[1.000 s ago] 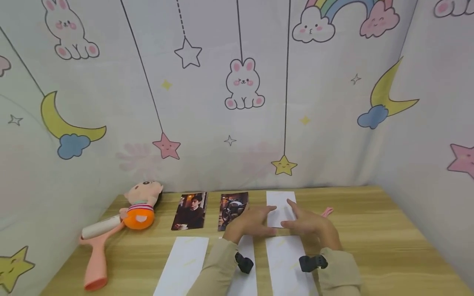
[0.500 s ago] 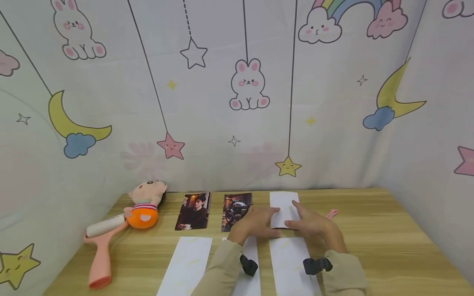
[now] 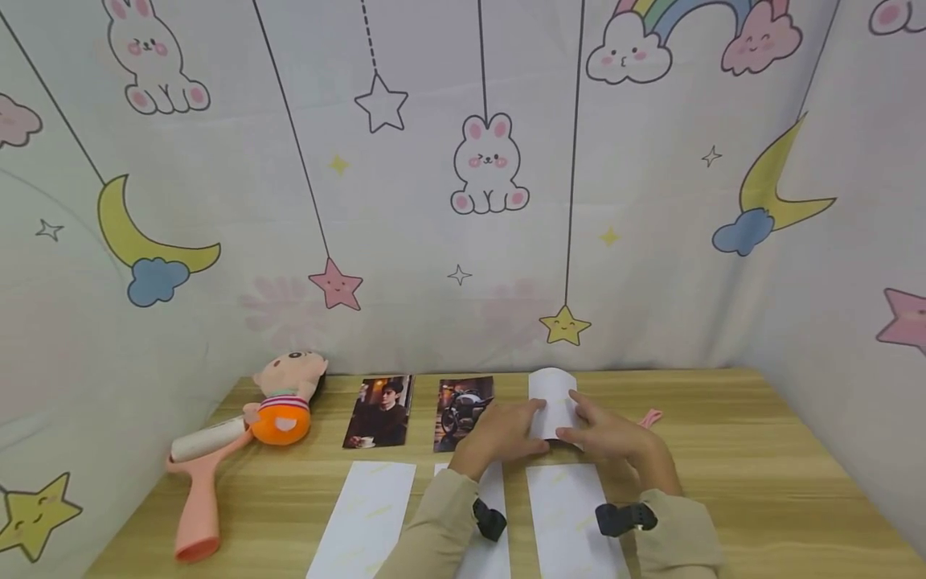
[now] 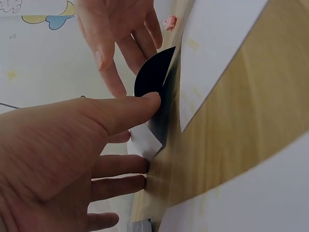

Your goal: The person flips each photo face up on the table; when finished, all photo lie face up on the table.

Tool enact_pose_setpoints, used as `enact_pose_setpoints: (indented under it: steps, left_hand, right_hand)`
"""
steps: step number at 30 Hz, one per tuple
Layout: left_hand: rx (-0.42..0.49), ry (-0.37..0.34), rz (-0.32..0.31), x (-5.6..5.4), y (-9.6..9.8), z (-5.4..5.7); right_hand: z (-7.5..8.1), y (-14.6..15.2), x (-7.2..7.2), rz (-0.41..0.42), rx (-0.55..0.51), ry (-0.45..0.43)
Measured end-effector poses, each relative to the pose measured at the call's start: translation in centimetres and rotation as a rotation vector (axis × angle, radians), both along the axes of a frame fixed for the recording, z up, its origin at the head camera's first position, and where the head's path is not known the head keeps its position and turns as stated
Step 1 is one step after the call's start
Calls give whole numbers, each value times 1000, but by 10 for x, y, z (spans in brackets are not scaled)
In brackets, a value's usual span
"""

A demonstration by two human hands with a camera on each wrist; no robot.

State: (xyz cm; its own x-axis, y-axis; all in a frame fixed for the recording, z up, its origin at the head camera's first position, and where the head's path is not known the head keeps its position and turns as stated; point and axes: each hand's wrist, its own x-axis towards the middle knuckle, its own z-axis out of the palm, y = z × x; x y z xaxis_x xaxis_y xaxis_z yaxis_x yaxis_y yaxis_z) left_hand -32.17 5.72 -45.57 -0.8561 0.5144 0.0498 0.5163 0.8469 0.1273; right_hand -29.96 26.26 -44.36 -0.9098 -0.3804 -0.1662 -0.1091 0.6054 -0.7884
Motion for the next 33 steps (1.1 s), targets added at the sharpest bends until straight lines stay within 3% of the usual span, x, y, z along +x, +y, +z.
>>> enact_pose_setpoints:
  steps: [11,16,21,27,29,33]
  left_hand:
    - [9,-16,44,1,2,-3]
    - [-4,-14,23,2,2,-2]
    - [6,-61,3,4,4,1]
    - [-48,-101,-51,4,3,3]
    - [-2,-128,-83,1,0,2]
    - [198,-228,-135,-2,-10,5]
  right_hand:
    - [6,8,3,-29,28,-19]
    - [10,7,3,-42,-23,27]
    - [17,7,4,-77,-46,99]
    - [25,5,5,-72,-86,132]
    - [27,2,6,-61,-111,147]
    - [29,-2,6,-53,-155,156]
